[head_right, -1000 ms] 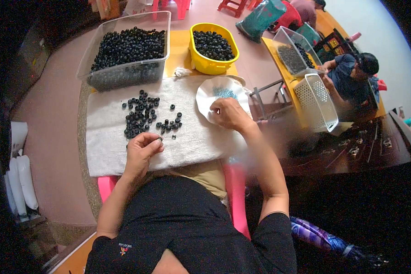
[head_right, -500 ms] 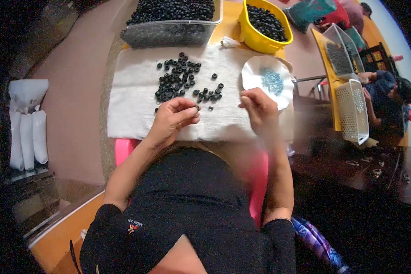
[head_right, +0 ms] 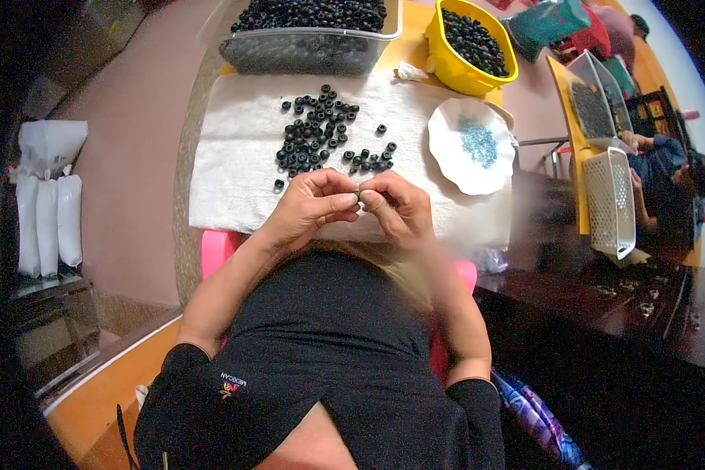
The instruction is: Manually sorting or inspecting small black plastic hardware components on a towel-covered desk.
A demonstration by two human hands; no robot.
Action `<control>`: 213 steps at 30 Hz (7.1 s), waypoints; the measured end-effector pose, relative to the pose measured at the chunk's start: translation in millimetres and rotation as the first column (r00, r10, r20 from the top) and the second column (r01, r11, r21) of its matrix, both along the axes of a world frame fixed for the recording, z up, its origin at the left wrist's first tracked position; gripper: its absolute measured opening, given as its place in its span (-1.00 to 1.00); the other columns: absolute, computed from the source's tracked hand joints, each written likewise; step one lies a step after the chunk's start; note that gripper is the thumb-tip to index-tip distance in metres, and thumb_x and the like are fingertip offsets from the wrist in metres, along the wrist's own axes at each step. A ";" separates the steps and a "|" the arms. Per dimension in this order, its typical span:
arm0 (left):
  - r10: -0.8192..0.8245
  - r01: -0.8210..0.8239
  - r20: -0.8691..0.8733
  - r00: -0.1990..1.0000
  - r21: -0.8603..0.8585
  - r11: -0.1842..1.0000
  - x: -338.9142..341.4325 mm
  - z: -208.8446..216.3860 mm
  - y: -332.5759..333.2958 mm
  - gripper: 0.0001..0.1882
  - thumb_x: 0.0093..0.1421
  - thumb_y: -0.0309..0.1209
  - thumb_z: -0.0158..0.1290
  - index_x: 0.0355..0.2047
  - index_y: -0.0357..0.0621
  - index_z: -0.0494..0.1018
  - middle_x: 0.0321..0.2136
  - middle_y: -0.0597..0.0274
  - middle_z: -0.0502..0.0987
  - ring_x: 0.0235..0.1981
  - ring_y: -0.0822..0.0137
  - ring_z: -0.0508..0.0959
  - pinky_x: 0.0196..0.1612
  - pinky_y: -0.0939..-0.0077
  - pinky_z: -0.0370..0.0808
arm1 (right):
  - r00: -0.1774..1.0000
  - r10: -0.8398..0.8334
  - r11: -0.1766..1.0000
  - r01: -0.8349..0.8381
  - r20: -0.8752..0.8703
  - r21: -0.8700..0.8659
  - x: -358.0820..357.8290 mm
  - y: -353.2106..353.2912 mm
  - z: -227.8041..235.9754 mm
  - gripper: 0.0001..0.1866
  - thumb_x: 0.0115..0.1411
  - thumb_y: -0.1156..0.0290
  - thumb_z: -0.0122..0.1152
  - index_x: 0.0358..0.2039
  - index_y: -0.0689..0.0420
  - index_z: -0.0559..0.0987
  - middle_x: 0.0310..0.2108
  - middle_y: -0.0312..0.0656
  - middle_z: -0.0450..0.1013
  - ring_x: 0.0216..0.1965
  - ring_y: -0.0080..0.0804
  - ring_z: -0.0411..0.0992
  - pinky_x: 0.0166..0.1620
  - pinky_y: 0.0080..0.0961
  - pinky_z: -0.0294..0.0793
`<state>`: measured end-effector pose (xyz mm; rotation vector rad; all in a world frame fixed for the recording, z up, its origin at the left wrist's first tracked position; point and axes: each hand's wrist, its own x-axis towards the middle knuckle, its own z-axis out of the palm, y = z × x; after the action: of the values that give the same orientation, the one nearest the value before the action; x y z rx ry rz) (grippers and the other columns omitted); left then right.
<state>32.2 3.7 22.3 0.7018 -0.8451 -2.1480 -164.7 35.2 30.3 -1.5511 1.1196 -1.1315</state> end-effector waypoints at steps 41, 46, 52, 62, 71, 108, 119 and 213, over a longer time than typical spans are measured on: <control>-0.053 0.058 -0.074 0.996 0.060 0.997 -1.4 -4.1 1.3 -0.87 0.21 -0.52 0.16 -0.23 -0.26 0.51 -0.34 0.20 0.59 -0.33 0.42 0.61 -0.21 0.55 0.61 | 0.999 -0.029 0.998 0.028 0.014 0.065 3.4 5.3 5.1 -0.93 0.21 0.57 0.21 -0.31 0.31 0.57 -0.42 -0.20 0.47 -0.42 -0.54 0.44 -0.36 -0.65 0.40; 0.028 -0.021 -0.067 0.997 0.104 0.994 0.2 -4.8 -0.8 -0.88 0.20 -0.51 0.17 -0.25 -0.20 0.50 -0.34 0.26 0.57 -0.32 0.43 0.60 -0.21 0.56 0.62 | 0.915 -0.201 0.896 0.027 -0.349 -0.443 20.5 13.1 10.7 -0.73 0.12 0.62 0.25 -0.13 0.26 0.56 -0.33 -0.01 0.48 -0.41 -0.28 0.49 -0.38 -0.49 0.46; 0.125 -0.103 -0.138 0.982 0.161 0.982 3.0 -8.6 -4.2 -0.87 0.20 -0.53 0.15 -0.23 -0.21 0.49 -0.32 0.22 0.57 -0.31 0.40 0.61 -0.20 0.55 0.63 | 0.901 -0.208 0.934 0.068 -0.380 -0.350 8.7 9.0 19.6 -0.71 0.10 0.60 0.29 -0.13 0.22 0.57 -0.31 -0.07 0.49 -0.47 -0.37 0.46 -0.41 -0.52 0.45; 0.196 -0.180 -0.111 0.974 0.143 0.973 6.6 -6.5 -9.8 -0.87 0.20 -0.54 0.16 -0.24 -0.24 0.48 -0.35 0.21 0.57 -0.33 0.40 0.61 -0.20 0.52 0.64 | 0.660 -0.280 0.940 0.040 -0.697 -0.340 5.7 -3.3 4.6 -0.81 0.11 0.47 0.28 -0.23 0.13 0.60 -0.37 -0.14 0.49 -0.46 -0.14 0.51 -0.40 -0.30 0.47; 0.176 -0.160 -0.108 0.979 0.141 0.977 6.8 -5.8 -10.2 -0.87 0.20 -0.53 0.16 -0.24 -0.24 0.48 -0.35 0.21 0.56 -0.35 0.40 0.61 -0.22 0.55 0.65 | 0.494 -0.294 0.929 -0.054 -0.819 -0.366 4.5 -9.0 -6.2 -0.89 0.15 0.41 0.23 -0.31 0.11 0.55 -0.38 -0.18 0.47 -0.43 -0.17 0.50 -0.41 -0.29 0.47; -0.113 0.114 -0.029 0.993 0.049 0.992 -1.1 -11.1 0.3 -0.71 0.22 -0.51 0.15 -0.05 -0.33 0.47 -0.29 0.22 0.58 -0.32 0.47 0.59 -0.21 0.58 0.61 | 0.984 -0.116 0.961 0.077 -0.135 -0.265 5.3 -5.0 -1.1 -0.85 0.13 0.70 0.22 -0.26 0.30 0.56 -0.31 -0.14 0.48 -0.25 -0.43 0.45 -0.16 -0.57 0.43; -0.170 0.170 -0.037 0.985 -0.001 0.985 -1.1 -18.1 0.4 -0.72 0.23 -0.51 0.13 -0.05 -0.31 0.49 -0.29 0.24 0.59 -0.30 0.46 0.59 -0.17 0.55 0.60 | 0.919 -0.198 0.942 0.084 -0.340 -0.324 2.8 -3.6 2.0 -0.83 0.04 0.59 0.34 -0.31 0.19 0.59 -0.37 -0.11 0.51 -0.32 -0.26 0.53 -0.27 -0.44 0.52; 0.038 -0.024 0.109 0.993 -0.126 0.992 -7.9 -16.8 4.5 -0.88 0.18 -0.59 0.15 -0.26 -0.29 0.49 -0.38 0.26 0.58 -0.36 0.49 0.59 -0.26 0.62 0.57 | 0.992 0.038 0.896 -0.087 0.121 0.436 -10.8 0.5 9.3 -0.91 0.24 0.57 0.18 -0.25 0.29 0.57 -0.28 -0.29 0.50 -0.22 -0.60 0.46 -0.11 -0.65 0.46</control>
<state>24.3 8.2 5.5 0.7712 -1.0112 -2.0240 -175.5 35.7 39.6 -1.1470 1.1476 -0.8341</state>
